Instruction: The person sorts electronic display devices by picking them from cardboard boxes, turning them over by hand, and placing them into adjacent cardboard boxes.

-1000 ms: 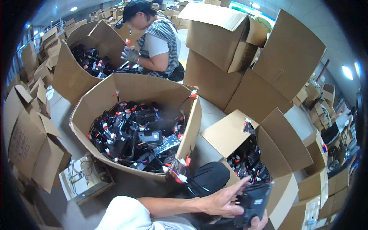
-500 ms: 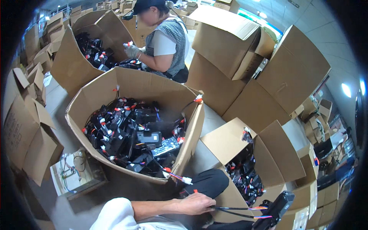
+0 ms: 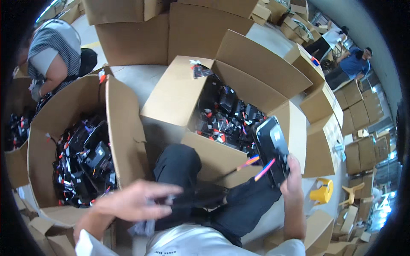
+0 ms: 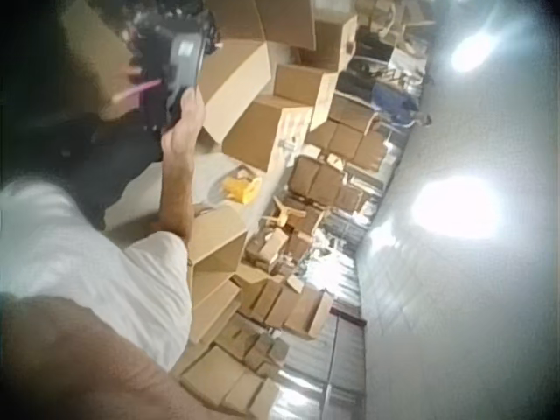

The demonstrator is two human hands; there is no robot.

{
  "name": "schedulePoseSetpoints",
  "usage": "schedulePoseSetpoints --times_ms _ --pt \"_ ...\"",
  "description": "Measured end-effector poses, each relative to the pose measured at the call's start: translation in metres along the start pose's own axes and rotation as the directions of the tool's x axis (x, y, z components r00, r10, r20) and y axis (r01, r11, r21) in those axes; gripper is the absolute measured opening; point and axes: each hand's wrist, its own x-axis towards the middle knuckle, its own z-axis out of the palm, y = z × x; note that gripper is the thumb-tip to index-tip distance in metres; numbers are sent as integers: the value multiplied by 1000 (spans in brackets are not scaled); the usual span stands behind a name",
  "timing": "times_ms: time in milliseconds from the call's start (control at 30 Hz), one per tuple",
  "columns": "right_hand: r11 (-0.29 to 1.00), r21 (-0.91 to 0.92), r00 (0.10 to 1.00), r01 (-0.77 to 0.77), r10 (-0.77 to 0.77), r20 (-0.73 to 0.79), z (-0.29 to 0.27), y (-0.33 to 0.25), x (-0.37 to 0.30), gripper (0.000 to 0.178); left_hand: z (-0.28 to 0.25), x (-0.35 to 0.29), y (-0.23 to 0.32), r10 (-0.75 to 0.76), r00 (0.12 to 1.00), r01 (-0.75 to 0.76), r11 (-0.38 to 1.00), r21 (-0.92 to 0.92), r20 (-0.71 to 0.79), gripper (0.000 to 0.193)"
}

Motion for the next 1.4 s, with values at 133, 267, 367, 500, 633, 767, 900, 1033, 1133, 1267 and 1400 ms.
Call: schedulePoseSetpoints --times_ms 133,267,367,500,633,767,900,1033,1133,1267,1400 --pt "963 234 991 -134 134 15 -45 32 122 45 -82 155 17 277 952 -151 791 593 -127 38" --pt "880 360 936 -311 348 -43 -86 102 279 48 -140 343 -16 393 909 -109 548 830 -141 27" --pt "914 282 940 -290 327 -93 -134 178 371 53 -139 467 -35 456 889 -140 354 924 -40 20" --pt "943 56 896 -327 328 -300 -130 259 455 51 -70 567 -107 364 908 -192 -81 978 209 25" --pt "958 -5 892 -288 266 -365 -160 321 485 51 -24 656 -243 404 866 -215 -229 949 294 44" --pt "878 254 894 -407 439 -85 -109 346 491 60 -76 670 -319 254 967 52 -228 972 8 56" --pt "862 -107 846 -496 451 -285 -81 382 490 57 -77 639 -297 -78 997 19 -17 1000 -20 42" --pt "849 -91 852 -520 508 -128 -152 387 491 71 -77 569 -189 530 839 -220 127 967 121 24" --pt "497 -838 966 -224 228 -123 -216 324 481 67 -120 420 -45 388 914 -223 238 945 117 34" --pt "598 -800 884 -55 401 239 -173 338 413 47 -187 132 -29 286 820 343 449 825 -496 42" --pt "561 -744 805 -364 591 52 -192 276 346 42 -193 -105 -108 -394 281 958 168 232 -875 57"
